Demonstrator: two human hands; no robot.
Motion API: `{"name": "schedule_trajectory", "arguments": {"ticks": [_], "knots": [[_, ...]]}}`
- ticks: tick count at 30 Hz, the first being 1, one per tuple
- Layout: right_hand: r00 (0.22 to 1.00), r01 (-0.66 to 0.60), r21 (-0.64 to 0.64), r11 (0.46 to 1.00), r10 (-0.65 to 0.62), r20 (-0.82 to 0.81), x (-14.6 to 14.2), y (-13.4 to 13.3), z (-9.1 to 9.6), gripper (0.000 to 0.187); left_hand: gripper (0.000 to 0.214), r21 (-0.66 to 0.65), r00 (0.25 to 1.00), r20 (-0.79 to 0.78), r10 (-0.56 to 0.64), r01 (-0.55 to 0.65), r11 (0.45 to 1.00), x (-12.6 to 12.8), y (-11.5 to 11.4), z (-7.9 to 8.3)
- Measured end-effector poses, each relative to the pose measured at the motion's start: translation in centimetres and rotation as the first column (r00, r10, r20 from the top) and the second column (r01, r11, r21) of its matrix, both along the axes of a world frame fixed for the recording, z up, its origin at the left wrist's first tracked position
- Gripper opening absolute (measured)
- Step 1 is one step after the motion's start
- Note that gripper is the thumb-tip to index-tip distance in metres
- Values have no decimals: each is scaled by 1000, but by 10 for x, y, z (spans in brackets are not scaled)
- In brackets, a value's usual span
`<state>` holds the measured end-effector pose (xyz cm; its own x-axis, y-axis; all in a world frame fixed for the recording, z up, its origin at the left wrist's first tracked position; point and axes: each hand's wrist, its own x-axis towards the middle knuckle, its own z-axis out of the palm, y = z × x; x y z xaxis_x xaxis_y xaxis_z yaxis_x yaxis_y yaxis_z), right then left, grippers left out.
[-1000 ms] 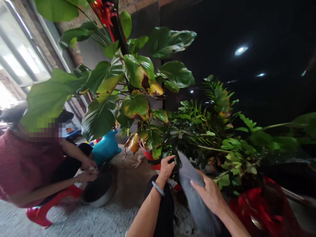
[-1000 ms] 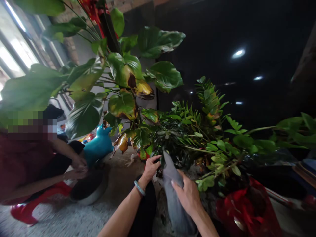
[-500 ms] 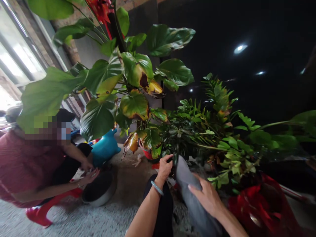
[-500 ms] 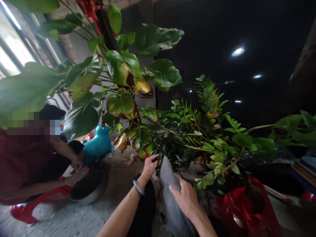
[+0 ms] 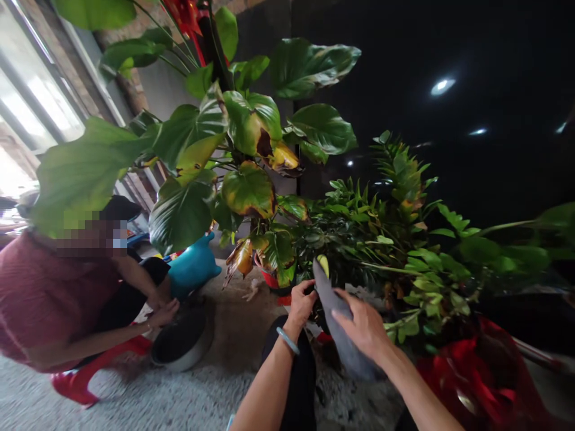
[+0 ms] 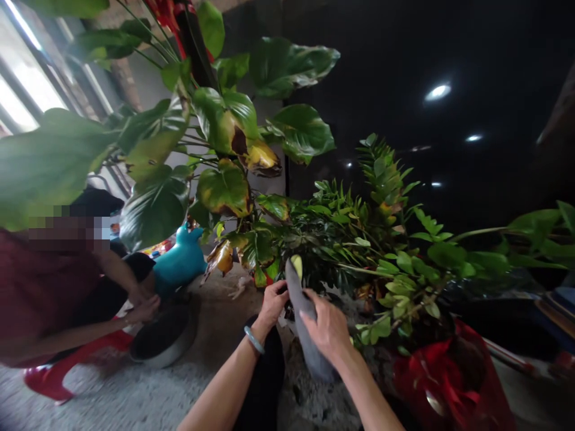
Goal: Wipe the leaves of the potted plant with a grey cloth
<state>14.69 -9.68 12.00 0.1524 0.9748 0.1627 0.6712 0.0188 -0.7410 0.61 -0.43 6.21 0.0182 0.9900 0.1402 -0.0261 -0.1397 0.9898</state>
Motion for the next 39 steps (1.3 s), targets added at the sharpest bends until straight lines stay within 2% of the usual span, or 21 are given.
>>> {"name": "schedule_trajectory", "arguments": {"ticks": [2, 3, 5, 7, 8, 9, 10, 11, 13, 15, 17, 19, 21, 23, 26, 28, 29, 31, 35, 37, 39], "knots": [[985, -79, -1, 997, 78, -153, 0, -21, -18, 44, 23, -5, 1000, 15, 4, -4, 1000, -5, 1, 0], [972, -29, 2, 1000, 28, -233, 5, -29, -22, 43, 25, -36, 1000, 30, 5, -4, 999, -7, 2, 0], [924, 210, 24, 977, -190, -333, 22, -34, -18, 49, 29, -105, 998, 59, -7, 13, 994, -9, 3, -1], [844, 476, 83, 875, -429, -322, 38, -24, -1, 56, 31, -130, 997, 79, -19, 29, 991, -9, 3, -2], [815, 554, 118, 824, -508, -279, 43, -15, 8, 58, 31, -130, 996, 80, -25, 36, 991, -7, 2, -3], [807, 582, 129, 803, -552, -210, 46, -6, 16, 58, 30, -129, 997, 77, -31, 40, 991, -5, 2, -4], [823, 567, 116, 815, -555, -125, 46, 3, 21, 57, 30, -127, 997, 68, -33, 41, 991, -4, 1, -5], [856, 517, 82, 852, -515, -42, 43, 9, 21, 54, 29, -117, 998, 53, -27, 33, 993, -2, 1, -6], [952, 306, -16, 952, -305, 35, 32, 11, 11, 48, 27, -59, 999, 1, 32, -32, 998, -1, 1, -8], [998, 38, -67, 997, -42, -56, 18, -3, -7, 44, 24, 24, 981, -57, 184, -183, 983, -3, 1, -9], [969, -93, -94, 991, 68, -237, 9, -26, -23, 45, 23, 90, 931, -84, 356, -349, 933, -8, 2, -9], [913, -112, -122, 986, 54, -404, 6, -47, -26, 48, 22, 134, 885, -68, 461, -450, 883, -14, -1, -7], [850, -92, -151, 984, -1, -527, 7, -60, -19, 48, 22, 168, 875, -21, 483, -473, 865, -16, -9, -3], [781, -27, -183, 983, -94, -618, 9, -62, -7, 44, 24, 144, 907, 27, 419, -419, 897, -13, -23, 4], [640, 122, -240, 963, -261, -722, 6, -56, 3, 43, 35, 13, 982, 132, 132, -135, 991, -2, -52, 18], [547, 161, -245, 956, -293, -784, 0, -50, 3, 46, 44, -47, 963, 262, -67, 82, 995, 4, -69, 25], [511, 162, -237, 958, -287, -810, -4, -47, 2, 48, 48, -67, 938, 324, -124, 153, 986, 6, -76, 27], [469, 189, -216, 958, -281, -837, -11, -44, 0, 49, 57, -130, 906, 404, -129, 196, 972, 6, -85, 29], [474, 335, -150, 930, -303, -827, -20, -40, 4, 47, 73, -248, 895, 445, 2, 121, 961, -2, -88, 30], [513, 331, -111, 937, -278, -812, -22, -39, 7, 47, 78, -199, 875, 481, -51, 165, 966, -3, -89, 35], [560, 280, -100, 955, -247, -791, -22, -39, 6, 48, 84, -131, 862, 480, -162, 253, 958, -1, -93, 43]]}}
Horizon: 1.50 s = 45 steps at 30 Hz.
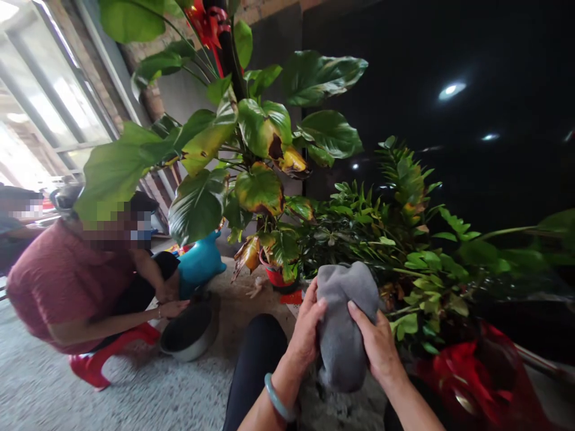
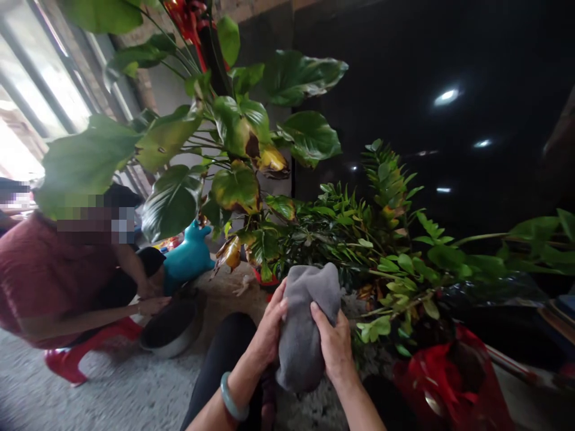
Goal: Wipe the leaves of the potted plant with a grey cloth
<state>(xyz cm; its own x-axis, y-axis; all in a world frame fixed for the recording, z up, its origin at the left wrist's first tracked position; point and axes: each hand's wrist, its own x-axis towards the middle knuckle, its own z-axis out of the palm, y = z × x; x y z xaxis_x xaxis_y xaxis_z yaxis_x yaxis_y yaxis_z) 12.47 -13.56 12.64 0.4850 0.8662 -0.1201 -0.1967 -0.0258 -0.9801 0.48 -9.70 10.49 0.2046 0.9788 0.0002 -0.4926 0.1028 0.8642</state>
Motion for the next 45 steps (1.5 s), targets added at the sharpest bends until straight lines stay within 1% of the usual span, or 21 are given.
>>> {"name": "schedule_trajectory", "arguments": {"ticks": [2, 4, 7, 10, 12, 14, 17, 21, 23, 25, 26, 28, 30, 33, 36, 37, 39, 40, 42, 43, 45], "knots": [[999, -46, -15, 999, 47, 23, 0, 0, -3, 48, 88, 32, 996, -31, -88, 89, 996, 4, -4, 6], [998, -49, -25, 998, 50, 42, 0, 1, -6, 49, 87, 4, 990, -38, -134, 134, 991, 10, -8, 9], [996, -6, -45, 999, 10, 94, 1, 5, -7, 46, 84, -95, 994, 27, -106, 108, 990, 15, -11, 12], [990, 3, -8, 1000, -1, 140, 0, 10, -6, 46, 78, -187, 998, 57, -29, 39, 982, 16, -16, 17], [987, -2, 29, 1000, -3, 162, -2, 14, -9, 46, 74, -218, 998, 57, -8, 20, 976, 14, -19, 21], [985, -19, 58, 998, 9, 175, -5, 18, -15, 45, 72, -211, 998, 52, -32, 42, 977, 12, -22, 22], [977, -71, 116, 991, 46, 206, -9, 21, -28, 42, 67, -179, 997, 23, -70, 73, 981, 11, -20, 15], [948, -94, 204, 975, 24, 318, 3, 32, -39, 38, 60, -207, 1000, 23, -13, 18, 978, 6, -9, -2], [940, -1, 259, 966, -87, 329, 22, 45, -39, 44, 56, -216, 1000, -4, -18, 17, 976, 0, -3, -7], [903, 214, 274, 938, -297, 312, 46, 63, -38, 55, 49, -213, 998, -51, -43, 31, 977, -9, 0, -8], [862, 315, 252, 915, -387, 326, 58, 72, -39, 62, 46, -207, 996, -73, -51, 35, 978, -12, 1, -7], [823, 420, 181, 889, -458, 336, 77, 89, -42, 75, 43, -184, 993, -105, -54, 34, 982, -17, 2, -3], [847, 417, 117, 902, -432, 310, 86, 102, -49, 80, 43, -137, 992, -117, -48, 32, 990, -19, 4, 5], [914, 339, 60, 939, -343, 218, 83, 108, -58, 66, 45, -51, 990, -140, 5, -12, 999, -15, 14, 30], [967, 222, 37, 974, -225, 118, 71, 101, -60, 48, 44, 21, 975, -164, 148, -147, 989, -5, 36, 66], [979, 181, 39, 983, -184, 91, 68, 97, -59, 45, 43, 40, 969, -141, 205, -201, 979, -1, 45, 76], [993, 108, 49, 993, -110, 42, 63, 89, -57, 45, 44, 62, 960, -99, 262, -257, 964, 9, 61, 87], [997, 79, 52, 995, -81, 21, 62, 85, -55, 46, 43, 61, 957, -98, 272, -267, 962, 14, 67, 86], [999, 37, 55, 998, -37, -18, 63, 79, -53, 44, 41, 36, 962, -162, 220, -217, 976, 23, 71, 72], [999, 23, 53, 998, -21, -34, 64, 77, -53, 42, 39, 9, 962, -212, 169, -171, 985, 26, 69, 62], [998, 8, 47, 999, -5, -67, 67, 75, -53, 38, 39, -38, 964, -265, -27, 17, 999, 28, 61, 41]]}}
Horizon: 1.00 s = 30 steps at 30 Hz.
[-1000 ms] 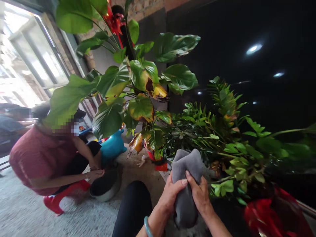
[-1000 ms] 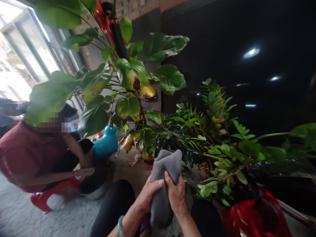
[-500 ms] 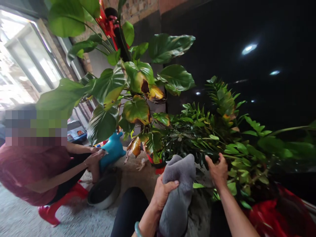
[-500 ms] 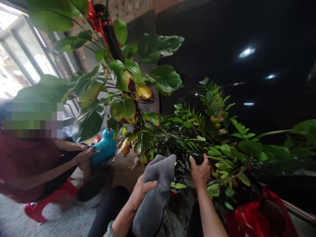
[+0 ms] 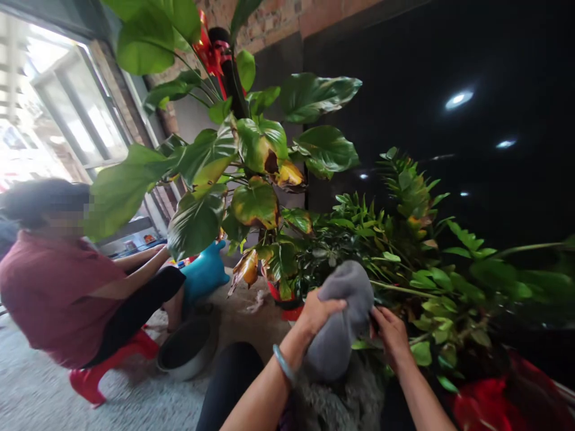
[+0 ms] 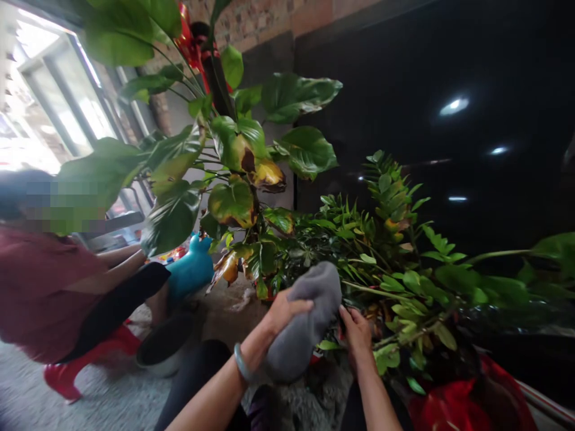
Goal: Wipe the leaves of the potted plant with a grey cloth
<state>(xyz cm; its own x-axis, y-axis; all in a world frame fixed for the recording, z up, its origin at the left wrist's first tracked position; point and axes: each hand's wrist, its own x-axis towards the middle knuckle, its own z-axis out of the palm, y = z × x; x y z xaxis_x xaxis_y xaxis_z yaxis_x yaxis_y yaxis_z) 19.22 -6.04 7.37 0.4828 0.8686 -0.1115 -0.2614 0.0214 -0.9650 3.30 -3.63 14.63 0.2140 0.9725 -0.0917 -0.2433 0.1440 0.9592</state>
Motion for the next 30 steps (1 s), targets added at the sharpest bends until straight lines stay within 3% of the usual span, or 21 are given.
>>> {"name": "schedule_trajectory", "arguments": {"ticks": [2, 4, 7, 9, 11, 13, 15, 17, 19, 20, 22, 24, 27, 30], "knots": [[999, -1, -5, 1000, 1, -32, 2, -1, 0, 35, 42, -7, 991, 21, -136, 136, 991, -3, -8, -8], [998, 3, -7, 1000, -3, -64, 3, -3, 0, 34, 46, 42, 984, 64, -165, 163, 986, -9, -8, 0], [994, -4, -2, 1000, 4, -108, 1, -4, 2, 35, 51, 122, 988, 140, -69, 52, 991, -16, 11, 29], [990, -13, 12, 1000, 14, -142, 1, -4, 2, 36, 52, 114, 986, 165, 19, -39, 993, -16, 27, 38], [984, -18, 26, 1000, 23, -178, 2, -3, 2, 37, 48, 61, 990, 118, 73, -81, 995, -14, 34, 30], [978, -18, 31, 999, 25, -209, 3, -3, 1, 37, 43, -5, 1000, 22, 17, -17, 1000, -11, 27, 10], [971, -17, 41, 999, 26, -236, 4, -3, 0, 37, 37, -53, 987, -49, -155, 152, 987, -11, 10, -8], [966, -15, 60, 998, 30, -257, 5, -4, -1, 36, 36, -66, 940, -71, -333, 329, 942, -14, -8, -12], [962, -16, 76, 997, 36, -272, 6, -6, -1, 34, 39, -29, 916, -41, -399, 398, 917, -18, -15, 1], [960, -20, 79, 997, 41, -277, 6, -6, -1, 32, 41, 10, 926, -14, -377, 378, 926, -19, -13, 12], [956, -33, 78, 996, 54, -289, 6, -6, 0, 30, 45, 91, 965, 46, -257, 252, 963, -20, 0, 34], [950, -45, 74, 996, 66, -306, 6, -5, 0, 29, 48, 129, 990, 73, -119, 109, 986, -16, 15, 43], [939, -47, 66, 997, 66, -336, 7, -4, 0, 32, 45, 96, 996, -7, -92, 92, 991, -9, 21, 25], [932, -49, 61, 997, 68, -357, 8, -4, 0, 34, 36, 8, 947, -137, -291, 295, 955, -8, 3, -5]]}}
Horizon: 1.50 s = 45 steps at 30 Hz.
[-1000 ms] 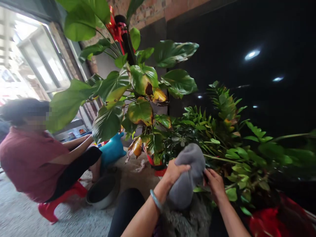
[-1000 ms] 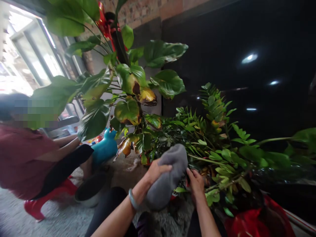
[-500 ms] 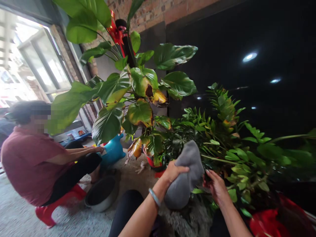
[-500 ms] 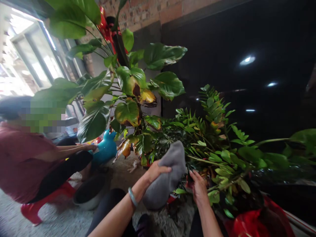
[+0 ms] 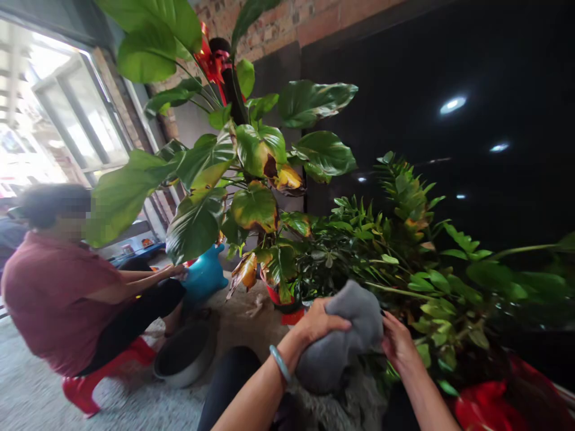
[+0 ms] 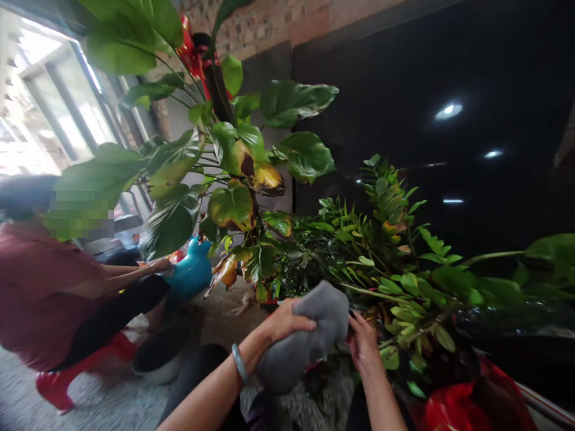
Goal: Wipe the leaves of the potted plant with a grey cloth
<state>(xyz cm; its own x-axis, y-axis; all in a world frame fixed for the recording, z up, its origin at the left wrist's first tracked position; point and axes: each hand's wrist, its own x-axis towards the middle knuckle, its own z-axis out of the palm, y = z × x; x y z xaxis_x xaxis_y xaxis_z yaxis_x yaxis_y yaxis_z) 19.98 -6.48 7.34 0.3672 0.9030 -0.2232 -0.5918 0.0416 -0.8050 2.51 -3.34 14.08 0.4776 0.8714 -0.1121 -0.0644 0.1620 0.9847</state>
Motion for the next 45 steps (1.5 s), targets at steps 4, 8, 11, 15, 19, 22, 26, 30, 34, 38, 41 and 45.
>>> {"name": "schedule_trajectory", "arguments": {"ticks": [4, 8, 11, 15, 19, 22, 26, 30, 34, 38, 41, 45], "knots": [[1000, -6, 3, 1000, 6, -16, 2, -2, 0, 36, 42, -8, 997, 44, -70, 71, 997, -8, -11, 8], [1000, 2, 9, 1000, -2, -26, 4, -1, -3, 38, 50, 76, 961, 246, 126, -149, 986, -7, 17, 44], [1000, 10, 8, 1000, -10, -28, 6, 2, -9, 39, 50, 73, 938, 235, 253, -276, 958, 1, 29, 36], [999, 27, -4, 1000, -27, -24, 9, 4, -14, 37, 39, 8, 996, 11, 91, -91, 996, -4, 0, -3], [999, 29, 5, 1000, -29, -18, 12, 1, -14, 35, 44, -47, 977, -25, -214, 212, 976, -23, -29, 0], [999, 37, 21, 999, -37, -24, 10, 1, -12, 36, 50, 23, 992, 115, -43, 40, 999, -23, -13, 27], [999, 40, 26, 999, -39, -27, 7, 3, -11, 38, 54, 58, 932, 237, 274, -295, 954, -3, 20, 31], [999, 48, 13, 999, -48, -16, 9, 4, -13, 35, 43, 11, 995, 33, 92, -93, 996, 1, 3, -7], [1000, 29, 22, 999, -28, -9, 11, 0, -13, 34, 42, -45, 981, -61, -184, 181, 982, -15, -26, -13], [999, 29, 19, 999, -28, -24, 10, -1, -9, 35, 50, 27, 990, 137, -4, 0, 1000, -17, -7, 23], [999, 39, 9, 999, -39, -37, 9, 0, -7, 38, 54, 70, 962, 216, 165, -184, 980, -4, 15, 29], [998, 43, -15, 999, -44, -43, 9, 1, -8, 37, 42, 51, 999, -14, 40, -39, 998, 3, 0, -2]]}}
